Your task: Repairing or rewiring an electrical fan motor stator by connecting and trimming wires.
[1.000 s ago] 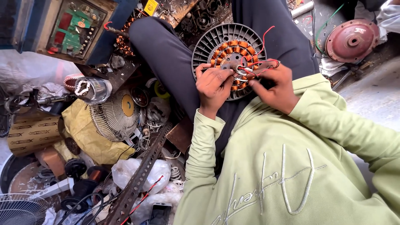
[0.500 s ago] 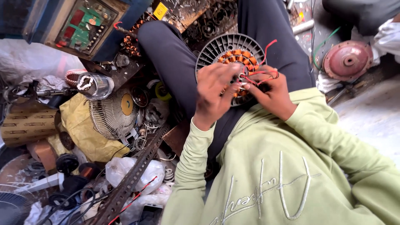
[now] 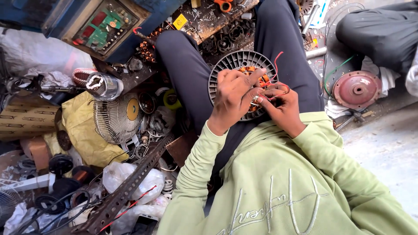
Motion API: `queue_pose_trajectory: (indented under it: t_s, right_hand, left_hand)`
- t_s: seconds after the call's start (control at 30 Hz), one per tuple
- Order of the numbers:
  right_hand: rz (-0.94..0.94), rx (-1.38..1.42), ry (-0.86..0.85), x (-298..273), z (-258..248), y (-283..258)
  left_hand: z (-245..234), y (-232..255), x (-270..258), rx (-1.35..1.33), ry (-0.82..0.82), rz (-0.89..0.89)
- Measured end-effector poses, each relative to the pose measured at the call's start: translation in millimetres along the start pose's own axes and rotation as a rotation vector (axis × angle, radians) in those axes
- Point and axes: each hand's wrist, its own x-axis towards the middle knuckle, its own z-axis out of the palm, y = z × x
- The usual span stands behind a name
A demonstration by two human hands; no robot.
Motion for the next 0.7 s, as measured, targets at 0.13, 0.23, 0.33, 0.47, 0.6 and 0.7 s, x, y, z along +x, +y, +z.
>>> queue_pose_trajectory:
  t_s: [0.13,0.23,0.33,0.47,0.6,0.7]
  right_hand:
    - [0.086,0.126,0.011,0,1,2]
    - [0.073,0.051,0.018,-2,1,7]
    - [0.095,0.075,0.018,-2,0,10]
    - [0.156,0.330,-0.017,5,-8,1]
    - [0.289,0.558,-0.133,22,-19,-17]
    - [0.197,0.332,-0.183,30,-27,-21]
  left_hand:
    - [18,-9,-16,-0.226,0.097,-0.067]
    - [26,-9,-24,-0.346,0.163,-0.124]
    - [30,-8,-28,-0.430,0.205,-0.128]
    - [36,-10,-33,-0.582,0.223,-0.257]
    - [34,-10,-32,-0.528,0.214,-0.286]
    - [34,-7,-29,-0.560,0.231,-0.327]
